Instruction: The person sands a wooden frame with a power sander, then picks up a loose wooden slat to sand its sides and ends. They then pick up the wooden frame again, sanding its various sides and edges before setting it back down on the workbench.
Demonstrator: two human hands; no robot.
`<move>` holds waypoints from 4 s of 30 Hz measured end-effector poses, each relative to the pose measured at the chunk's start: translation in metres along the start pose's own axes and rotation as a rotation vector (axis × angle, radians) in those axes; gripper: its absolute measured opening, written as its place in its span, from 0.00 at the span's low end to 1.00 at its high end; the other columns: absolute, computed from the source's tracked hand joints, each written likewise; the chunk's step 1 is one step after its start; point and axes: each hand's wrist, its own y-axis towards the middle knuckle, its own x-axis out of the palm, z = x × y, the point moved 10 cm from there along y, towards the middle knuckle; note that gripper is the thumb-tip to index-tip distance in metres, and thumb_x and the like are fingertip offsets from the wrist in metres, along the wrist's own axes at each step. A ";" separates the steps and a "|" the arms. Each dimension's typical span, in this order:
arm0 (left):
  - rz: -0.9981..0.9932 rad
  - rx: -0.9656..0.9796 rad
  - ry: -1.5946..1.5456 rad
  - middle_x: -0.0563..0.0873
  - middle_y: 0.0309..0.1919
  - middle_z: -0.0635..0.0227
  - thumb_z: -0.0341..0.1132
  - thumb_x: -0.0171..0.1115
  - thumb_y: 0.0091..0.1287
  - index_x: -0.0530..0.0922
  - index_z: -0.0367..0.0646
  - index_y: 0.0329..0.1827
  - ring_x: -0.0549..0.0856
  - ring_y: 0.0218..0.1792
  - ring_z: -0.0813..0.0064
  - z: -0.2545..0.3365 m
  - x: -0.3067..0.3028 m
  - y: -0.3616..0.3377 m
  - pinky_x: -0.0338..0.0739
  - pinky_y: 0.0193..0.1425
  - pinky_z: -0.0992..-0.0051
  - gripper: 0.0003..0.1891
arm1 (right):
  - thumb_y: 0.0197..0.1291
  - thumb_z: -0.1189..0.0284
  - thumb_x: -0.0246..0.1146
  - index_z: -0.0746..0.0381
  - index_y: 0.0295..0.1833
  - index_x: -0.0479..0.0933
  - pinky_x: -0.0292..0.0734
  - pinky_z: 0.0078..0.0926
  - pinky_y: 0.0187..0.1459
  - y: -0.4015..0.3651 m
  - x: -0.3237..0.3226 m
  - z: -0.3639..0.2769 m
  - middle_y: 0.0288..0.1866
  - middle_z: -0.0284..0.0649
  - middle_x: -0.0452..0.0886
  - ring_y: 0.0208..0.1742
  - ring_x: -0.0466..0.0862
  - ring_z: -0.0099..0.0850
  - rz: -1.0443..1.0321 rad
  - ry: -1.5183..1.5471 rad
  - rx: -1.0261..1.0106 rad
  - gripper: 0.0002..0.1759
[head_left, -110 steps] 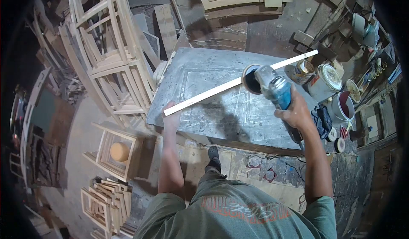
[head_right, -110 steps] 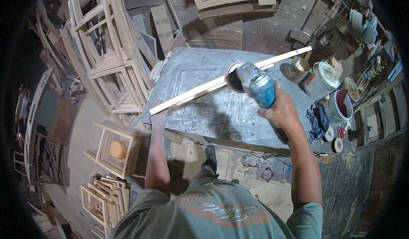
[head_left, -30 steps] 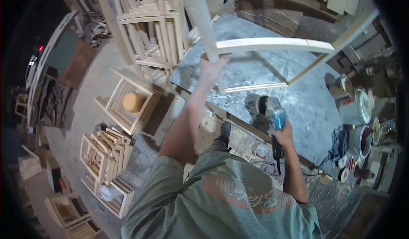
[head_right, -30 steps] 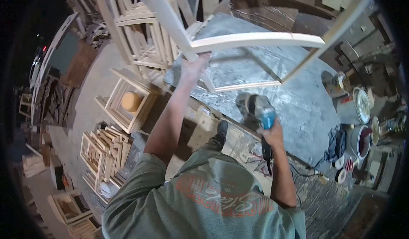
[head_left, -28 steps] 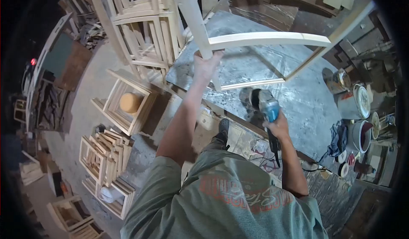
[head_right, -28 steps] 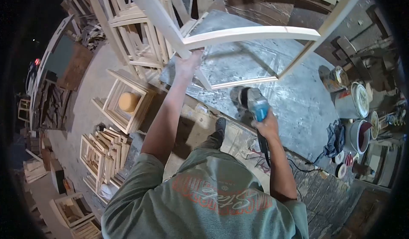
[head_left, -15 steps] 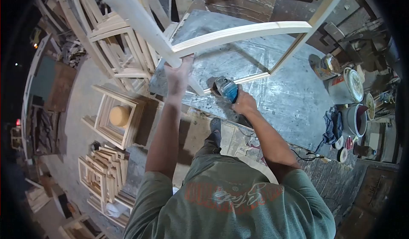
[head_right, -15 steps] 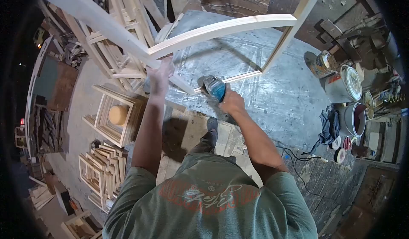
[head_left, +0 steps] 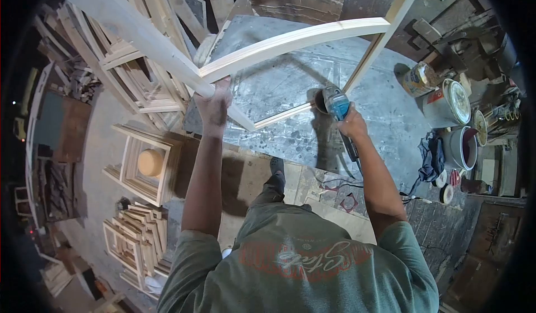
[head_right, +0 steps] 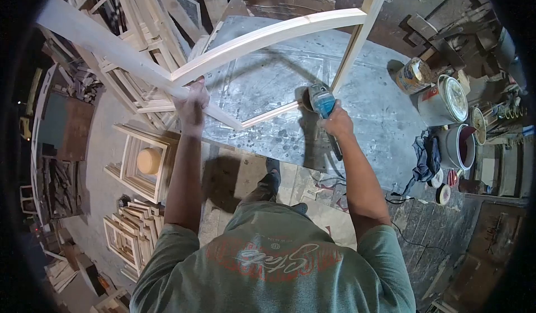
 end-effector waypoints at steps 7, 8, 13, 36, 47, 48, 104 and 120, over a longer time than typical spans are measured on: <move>0.011 -0.027 -0.007 0.75 0.20 0.78 0.29 0.66 0.66 0.80 0.39 0.39 0.71 0.17 0.87 0.001 0.001 -0.001 0.61 0.19 0.82 0.04 | 0.42 0.58 0.71 0.71 0.75 0.57 0.79 0.41 0.57 -0.029 0.037 -0.072 0.56 0.59 0.81 0.56 0.83 0.51 -0.109 -0.027 -0.158 0.55; 0.020 -0.044 0.010 0.75 0.20 0.77 0.29 0.66 0.67 0.80 0.38 0.39 0.71 0.17 0.86 0.001 0.000 -0.001 0.61 0.19 0.81 0.04 | 0.43 0.58 0.70 0.71 0.75 0.57 0.79 0.41 0.57 -0.033 0.044 -0.083 0.55 0.59 0.81 0.56 0.83 0.51 -0.129 -0.050 -0.185 0.55; 0.005 -0.042 -0.038 0.77 0.21 0.76 0.30 0.66 0.67 0.81 0.37 0.39 0.71 0.17 0.86 0.002 0.001 -0.004 0.62 0.19 0.80 0.05 | 0.44 0.61 0.69 0.72 0.74 0.57 0.78 0.42 0.58 -0.052 0.076 -0.121 0.53 0.61 0.81 0.56 0.82 0.53 -0.221 -0.088 -0.289 0.53; -0.580 0.802 1.393 0.82 0.51 0.57 0.40 0.65 0.64 0.70 0.42 0.65 0.83 0.53 0.58 0.108 0.231 -0.029 0.77 0.58 0.58 0.28 | 0.30 0.71 0.78 0.66 0.58 0.71 0.77 0.35 0.54 -0.203 0.034 0.131 0.48 0.47 0.83 0.49 0.82 0.38 0.156 0.620 -0.003 0.42; -0.496 0.905 1.418 0.83 0.40 0.57 0.42 0.60 0.69 0.71 0.44 0.59 0.88 0.39 0.58 0.177 0.265 -0.007 0.84 0.40 0.60 0.19 | 0.31 0.74 0.76 0.65 0.55 0.69 0.79 0.32 0.44 -0.287 0.029 0.205 0.41 0.41 0.81 0.38 0.81 0.33 0.330 0.911 0.200 0.39; -0.429 0.943 1.369 0.84 0.41 0.56 0.42 0.60 0.69 0.71 0.44 0.59 0.88 0.39 0.57 0.196 0.256 -0.007 0.83 0.40 0.59 0.19 | 0.31 0.74 0.76 0.65 0.55 0.69 0.79 0.31 0.44 -0.291 0.027 0.212 0.42 0.41 0.81 0.38 0.81 0.32 0.339 0.922 0.212 0.39; -0.899 0.517 1.466 0.85 0.51 0.51 0.50 0.67 0.60 0.78 0.43 0.60 0.84 0.52 0.53 0.066 0.299 -0.050 0.77 0.60 0.60 0.28 | 0.30 0.78 0.77 0.65 0.55 0.70 0.79 0.31 0.47 -0.319 0.035 0.206 0.44 0.40 0.82 0.42 0.83 0.33 0.375 1.004 0.239 0.39; -0.214 0.400 0.034 0.74 0.20 0.77 0.39 0.71 0.64 0.77 0.42 0.35 0.72 0.20 0.86 0.251 0.179 0.012 0.64 0.23 0.82 0.12 | 0.34 0.78 0.72 0.64 0.57 0.71 0.78 0.31 0.47 -0.301 0.031 0.210 0.43 0.38 0.80 0.42 0.80 0.31 0.284 1.085 0.222 0.37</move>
